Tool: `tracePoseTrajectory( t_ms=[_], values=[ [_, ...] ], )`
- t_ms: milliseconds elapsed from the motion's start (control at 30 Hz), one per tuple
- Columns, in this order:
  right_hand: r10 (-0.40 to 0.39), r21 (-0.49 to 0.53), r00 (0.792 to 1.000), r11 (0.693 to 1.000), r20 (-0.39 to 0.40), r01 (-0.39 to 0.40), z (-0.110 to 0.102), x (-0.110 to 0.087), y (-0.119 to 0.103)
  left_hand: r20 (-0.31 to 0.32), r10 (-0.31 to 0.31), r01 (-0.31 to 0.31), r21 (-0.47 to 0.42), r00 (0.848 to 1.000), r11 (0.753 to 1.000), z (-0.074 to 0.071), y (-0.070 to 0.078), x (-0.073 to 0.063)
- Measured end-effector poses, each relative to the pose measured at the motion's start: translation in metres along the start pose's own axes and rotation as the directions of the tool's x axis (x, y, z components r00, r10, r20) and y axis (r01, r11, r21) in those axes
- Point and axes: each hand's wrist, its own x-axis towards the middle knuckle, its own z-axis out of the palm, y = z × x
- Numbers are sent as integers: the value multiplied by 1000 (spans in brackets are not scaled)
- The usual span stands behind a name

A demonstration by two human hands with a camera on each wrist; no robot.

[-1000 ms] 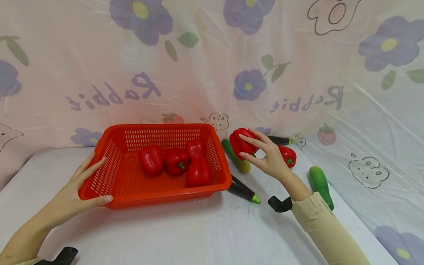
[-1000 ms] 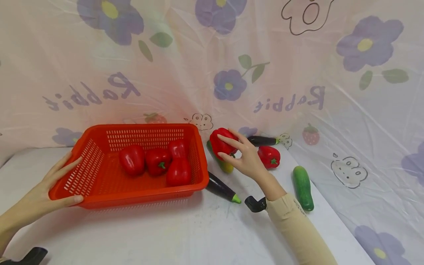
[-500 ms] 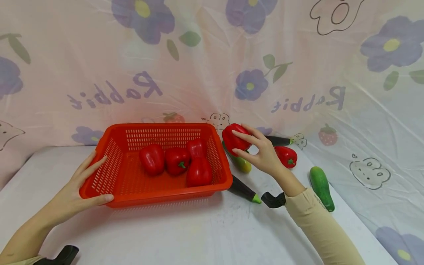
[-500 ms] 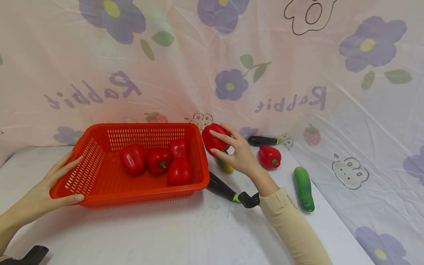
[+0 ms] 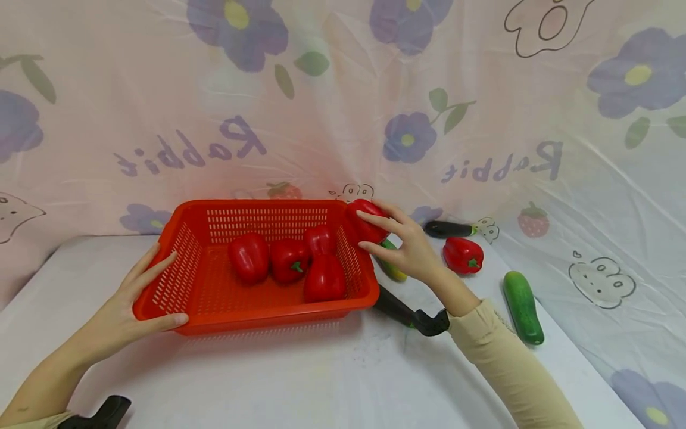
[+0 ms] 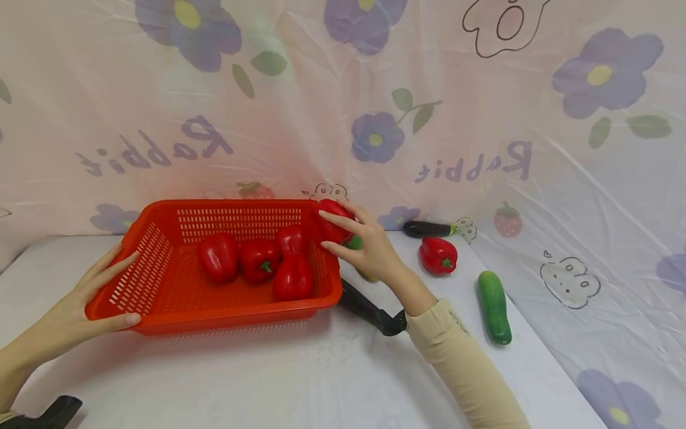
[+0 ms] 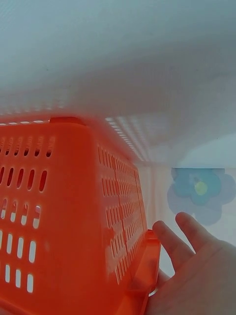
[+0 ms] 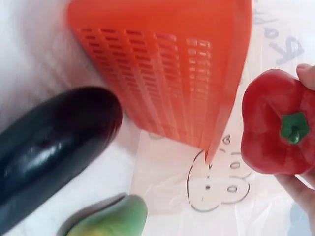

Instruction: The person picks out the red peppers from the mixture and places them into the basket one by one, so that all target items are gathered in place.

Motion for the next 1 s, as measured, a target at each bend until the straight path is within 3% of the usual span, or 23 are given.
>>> tracePoseTrajectory(
  t_ms=[700,1000],
  values=[
    [-60,65,997,996,40,57,29,13,-23,5,-7,7,5,1000,1000,0,5,3],
    [-36,65,996,997,79,31,42,16,-33,5,-14,14,-3,1000,1000,0,2,-1]
  ],
)
